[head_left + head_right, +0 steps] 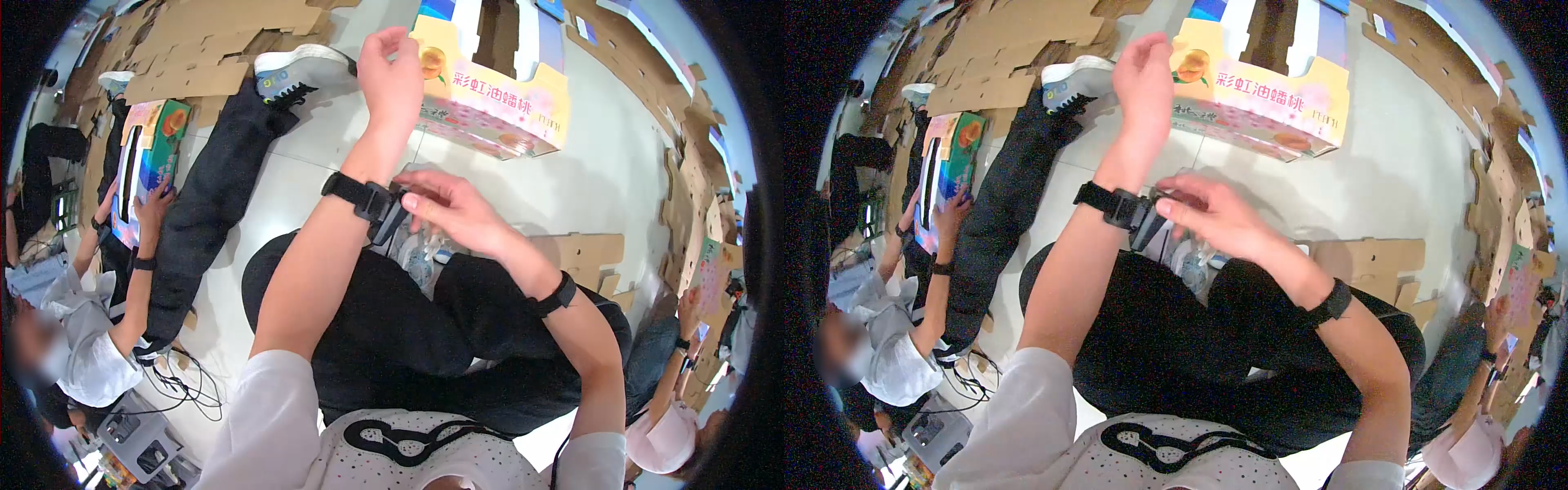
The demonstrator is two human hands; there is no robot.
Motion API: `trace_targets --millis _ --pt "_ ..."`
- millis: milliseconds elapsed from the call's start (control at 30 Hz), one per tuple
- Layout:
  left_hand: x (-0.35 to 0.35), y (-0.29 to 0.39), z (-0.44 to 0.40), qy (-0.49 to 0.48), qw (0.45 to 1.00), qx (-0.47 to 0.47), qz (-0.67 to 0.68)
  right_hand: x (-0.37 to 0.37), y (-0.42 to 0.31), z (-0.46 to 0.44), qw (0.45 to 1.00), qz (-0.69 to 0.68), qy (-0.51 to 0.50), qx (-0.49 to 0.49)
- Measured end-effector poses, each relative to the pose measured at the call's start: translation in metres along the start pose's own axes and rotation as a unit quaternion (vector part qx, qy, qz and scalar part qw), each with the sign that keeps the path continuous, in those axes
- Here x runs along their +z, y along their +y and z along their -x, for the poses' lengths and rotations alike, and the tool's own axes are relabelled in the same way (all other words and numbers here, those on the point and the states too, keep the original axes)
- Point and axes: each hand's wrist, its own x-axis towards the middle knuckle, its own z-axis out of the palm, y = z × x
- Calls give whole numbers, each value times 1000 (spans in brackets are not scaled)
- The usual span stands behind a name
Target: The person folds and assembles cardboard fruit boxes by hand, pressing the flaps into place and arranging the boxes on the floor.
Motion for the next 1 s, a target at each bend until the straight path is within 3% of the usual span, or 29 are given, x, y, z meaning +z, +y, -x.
trace_targets --millis 67,133,200,267,367,400,500,533,667,733,767,833,900,1000 --pt "-2 -2 -5 -16 989 65 -130 -20 -1 -3 981 117 78 -137" --pt "-4 -8 -8 -8 984 69 -162 -54 -33 1 961 149 206 -110" --pt "-7 -14 -11 -9 981 52 -187 -109 -32 -6 894 197 338 -218" --pt "-7 -18 -15 -22 979 18 -201 -151 -40 3 790 343 470 -195" --pt "-3 -28 -12 -35 974 28 -224 -199 -6 7 775 326 525 -128" --pt "-2 -28 -10 -56 976 13 -211 -196 0 9 821 258 506 -62" --pt "0 -21 -4 -98 979 -8 -177 -160 0 3 932 25 361 -18" --pt "0 -20 -3 -96 981 1 -172 -163 18 -5 927 -40 372 -34" --pt "-2 -26 -7 -79 976 19 -201 -160 19 -6 933 -49 355 -36" --pt "-25 -84 -28 -141 916 267 -263 -159 15 -4 933 -52 354 -30" --pt "-22 -81 -27 -128 915 268 -274 -162 18 -4 934 -49 351 -30" --pt "-13 -61 -19 -103 912 268 -294 -168 27 -6 937 -45 345 -31" --pt "-3 -30 -6 -81 981 17 -175 -169 26 -5 937 -47 343 -34" --pt "-3 -31 -4 -68 981 41 -175 -167 20 -6 933 -31 352 -61"
